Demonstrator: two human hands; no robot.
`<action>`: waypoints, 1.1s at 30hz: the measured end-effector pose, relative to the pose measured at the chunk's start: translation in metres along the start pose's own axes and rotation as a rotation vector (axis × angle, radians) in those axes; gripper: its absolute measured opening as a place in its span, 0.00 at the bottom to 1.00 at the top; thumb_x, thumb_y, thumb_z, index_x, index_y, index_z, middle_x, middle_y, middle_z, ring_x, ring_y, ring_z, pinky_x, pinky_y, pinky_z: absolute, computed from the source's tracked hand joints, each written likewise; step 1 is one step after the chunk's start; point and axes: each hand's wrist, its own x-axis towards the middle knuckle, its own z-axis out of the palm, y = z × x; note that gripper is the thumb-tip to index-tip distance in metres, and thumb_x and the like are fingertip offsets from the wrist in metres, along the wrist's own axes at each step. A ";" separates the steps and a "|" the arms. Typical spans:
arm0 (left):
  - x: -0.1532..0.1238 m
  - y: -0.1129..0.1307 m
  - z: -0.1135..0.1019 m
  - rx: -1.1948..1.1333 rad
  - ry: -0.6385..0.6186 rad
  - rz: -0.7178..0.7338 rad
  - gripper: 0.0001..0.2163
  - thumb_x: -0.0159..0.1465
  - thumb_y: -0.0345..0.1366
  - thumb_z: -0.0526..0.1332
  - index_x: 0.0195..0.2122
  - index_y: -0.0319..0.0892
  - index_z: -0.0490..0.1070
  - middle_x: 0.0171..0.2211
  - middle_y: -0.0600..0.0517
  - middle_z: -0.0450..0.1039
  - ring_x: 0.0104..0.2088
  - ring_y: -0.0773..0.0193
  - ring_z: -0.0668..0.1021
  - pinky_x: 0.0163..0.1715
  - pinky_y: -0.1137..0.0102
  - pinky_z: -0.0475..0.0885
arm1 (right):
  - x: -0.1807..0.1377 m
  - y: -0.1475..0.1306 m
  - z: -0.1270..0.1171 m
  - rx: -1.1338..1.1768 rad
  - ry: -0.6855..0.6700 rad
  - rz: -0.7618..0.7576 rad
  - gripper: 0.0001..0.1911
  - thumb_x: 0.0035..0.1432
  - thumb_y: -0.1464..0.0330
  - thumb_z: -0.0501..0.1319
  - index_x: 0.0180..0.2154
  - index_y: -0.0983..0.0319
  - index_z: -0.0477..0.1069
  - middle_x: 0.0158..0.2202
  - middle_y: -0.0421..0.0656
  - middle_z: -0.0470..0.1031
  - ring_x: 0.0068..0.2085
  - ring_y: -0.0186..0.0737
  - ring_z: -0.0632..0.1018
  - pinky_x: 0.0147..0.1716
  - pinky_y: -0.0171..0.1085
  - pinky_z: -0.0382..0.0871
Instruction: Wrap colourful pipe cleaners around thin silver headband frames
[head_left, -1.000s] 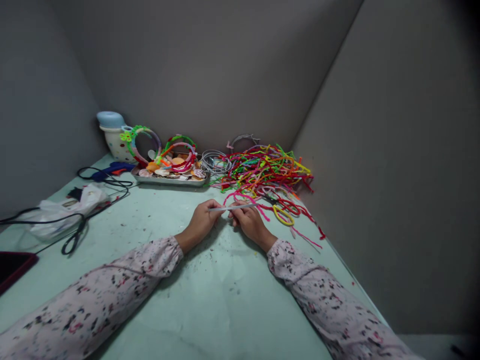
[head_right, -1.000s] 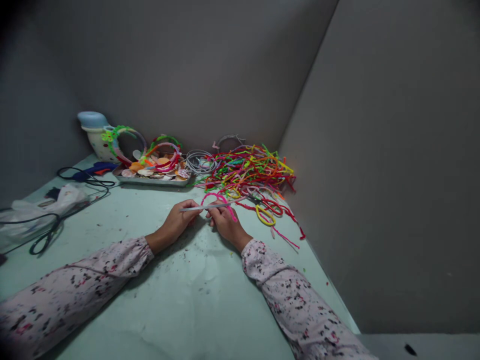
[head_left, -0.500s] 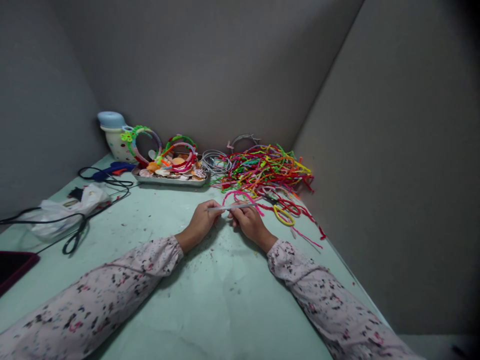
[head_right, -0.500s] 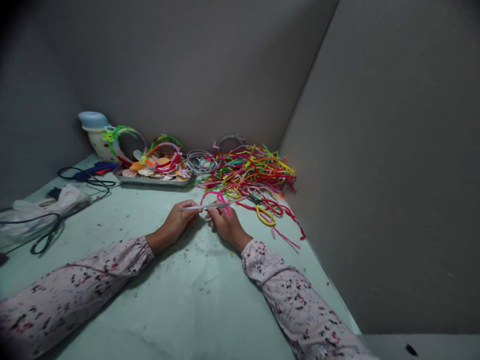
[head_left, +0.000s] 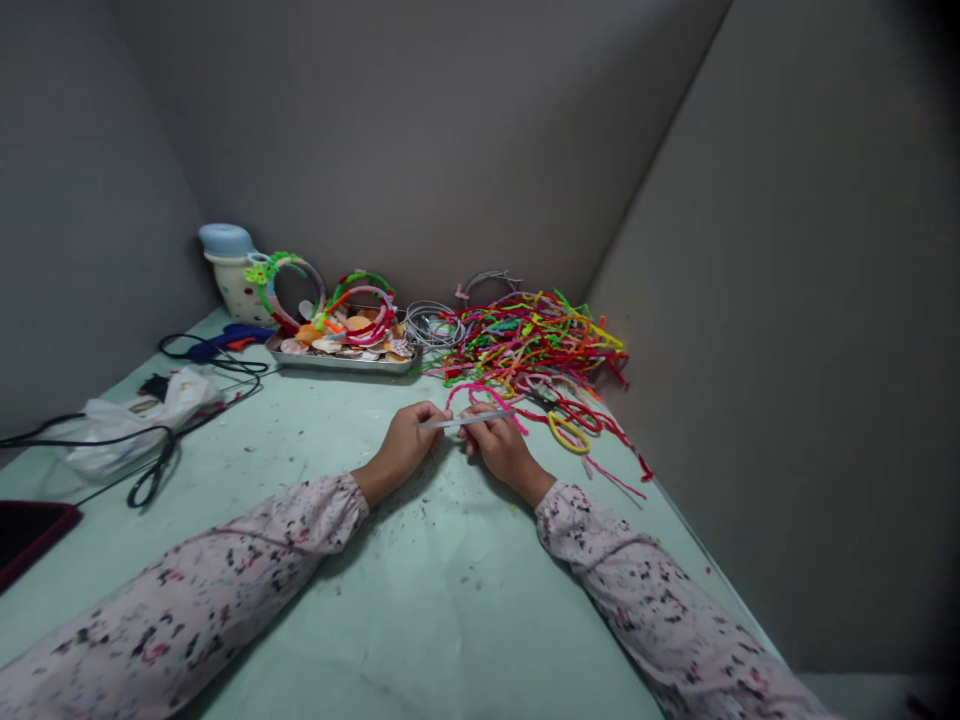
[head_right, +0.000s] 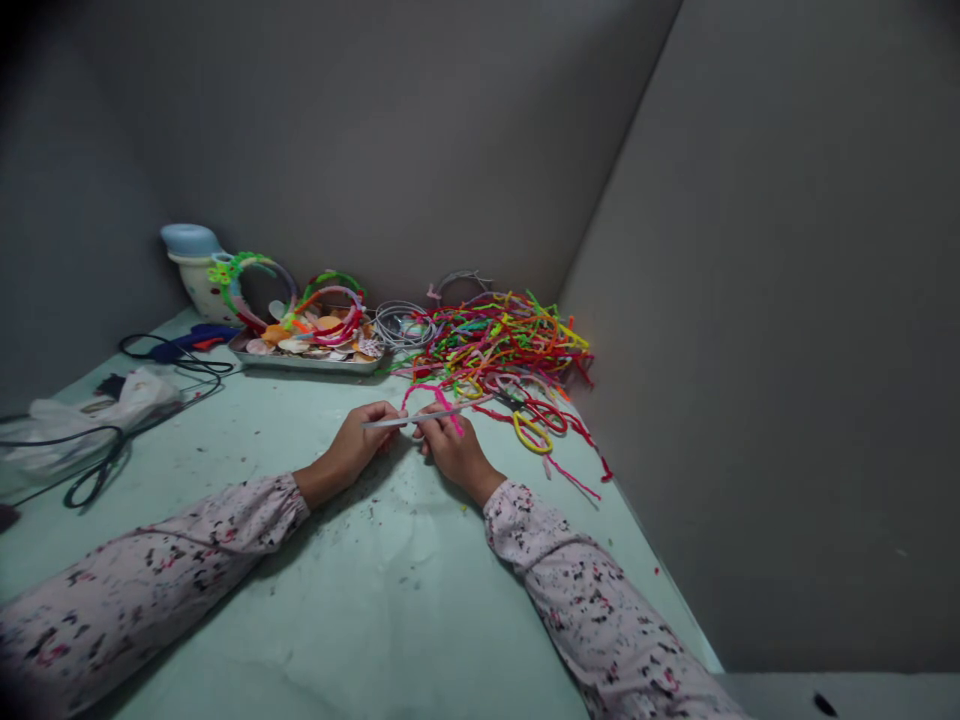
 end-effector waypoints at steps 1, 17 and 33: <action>0.000 0.000 0.000 -0.007 0.000 -0.004 0.14 0.56 0.44 0.59 0.21 0.40 0.65 0.15 0.56 0.61 0.18 0.70 0.63 0.19 0.73 0.55 | 0.000 0.000 0.000 -0.009 -0.003 -0.005 0.14 0.62 0.67 0.52 0.25 0.60 0.68 0.25 0.40 0.71 0.22 0.33 0.72 0.25 0.34 0.66; 0.001 0.002 0.001 -0.044 -0.019 -0.071 0.11 0.55 0.41 0.59 0.21 0.41 0.63 0.14 0.57 0.60 0.18 0.70 0.62 0.19 0.73 0.55 | 0.001 0.017 0.001 -0.090 0.039 0.008 0.19 0.64 0.60 0.52 0.26 0.60 0.72 0.18 0.39 0.70 0.22 0.36 0.72 0.27 0.35 0.66; 0.002 -0.003 -0.001 -0.012 -0.035 -0.024 0.19 0.59 0.49 0.57 0.18 0.41 0.62 0.15 0.57 0.58 0.17 0.70 0.60 0.18 0.73 0.51 | -0.002 0.003 0.000 -0.083 0.015 -0.067 0.12 0.61 0.69 0.52 0.27 0.60 0.70 0.22 0.39 0.71 0.22 0.35 0.72 0.25 0.34 0.66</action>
